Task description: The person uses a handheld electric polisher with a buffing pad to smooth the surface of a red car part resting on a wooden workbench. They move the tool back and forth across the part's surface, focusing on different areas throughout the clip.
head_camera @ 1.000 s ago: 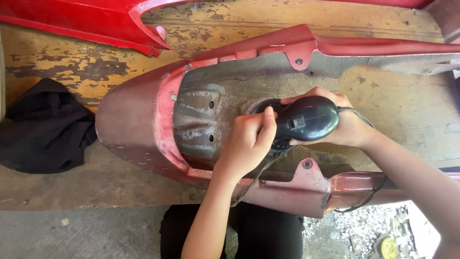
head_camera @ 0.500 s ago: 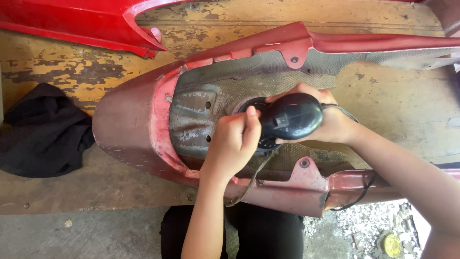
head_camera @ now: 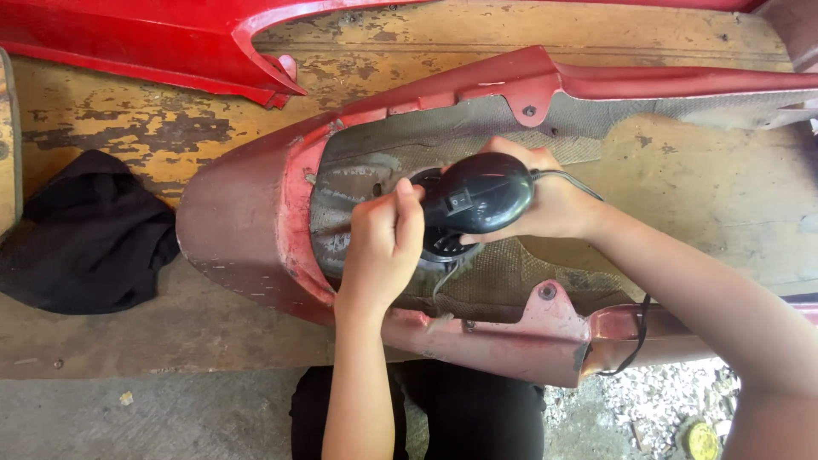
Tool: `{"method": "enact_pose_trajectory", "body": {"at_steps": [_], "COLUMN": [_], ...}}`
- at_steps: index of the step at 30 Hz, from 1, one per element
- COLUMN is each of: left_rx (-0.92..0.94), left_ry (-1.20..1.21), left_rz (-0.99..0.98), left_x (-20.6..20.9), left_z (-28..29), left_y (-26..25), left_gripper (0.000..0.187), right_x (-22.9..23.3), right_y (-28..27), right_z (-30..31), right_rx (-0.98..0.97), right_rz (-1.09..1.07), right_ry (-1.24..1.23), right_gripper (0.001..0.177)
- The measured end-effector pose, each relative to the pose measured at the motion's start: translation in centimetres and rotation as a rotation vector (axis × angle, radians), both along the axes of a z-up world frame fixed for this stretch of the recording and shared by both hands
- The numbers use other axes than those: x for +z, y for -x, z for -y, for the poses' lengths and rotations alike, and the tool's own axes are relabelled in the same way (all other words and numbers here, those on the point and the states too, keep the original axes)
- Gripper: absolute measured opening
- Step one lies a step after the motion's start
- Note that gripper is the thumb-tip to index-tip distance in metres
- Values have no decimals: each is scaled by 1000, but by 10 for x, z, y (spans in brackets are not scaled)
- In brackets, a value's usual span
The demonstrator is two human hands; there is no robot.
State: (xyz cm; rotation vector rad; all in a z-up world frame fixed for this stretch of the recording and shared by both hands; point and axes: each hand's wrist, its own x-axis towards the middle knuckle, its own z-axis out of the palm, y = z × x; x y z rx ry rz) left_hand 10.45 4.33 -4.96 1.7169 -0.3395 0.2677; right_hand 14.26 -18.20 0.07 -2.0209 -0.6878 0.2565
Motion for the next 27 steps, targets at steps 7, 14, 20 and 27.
{"method": "enact_pose_trajectory", "body": {"at_steps": [7, 14, 20, 27], "left_rx": [-125, -21, -52, -104], "left_ry": [-25, -15, -69, -21], "left_rz": [-330, -13, -187, -210], "left_x": [9, 1, 17, 13], "left_z": [11, -10, -21, -13], "left_y": [0, -11, 1, -6], "left_gripper": [40, 38, 41, 40], "right_x": [7, -4, -2, 4], "right_y": [13, -3, 12, 5], "right_z": [11, -11, -19, -12], "right_rx": [2, -30, -2, -30], "right_rz": [16, 119, 11, 2], "right_ry": [79, 16, -33, 47], "right_gripper": [62, 66, 65, 64]}}
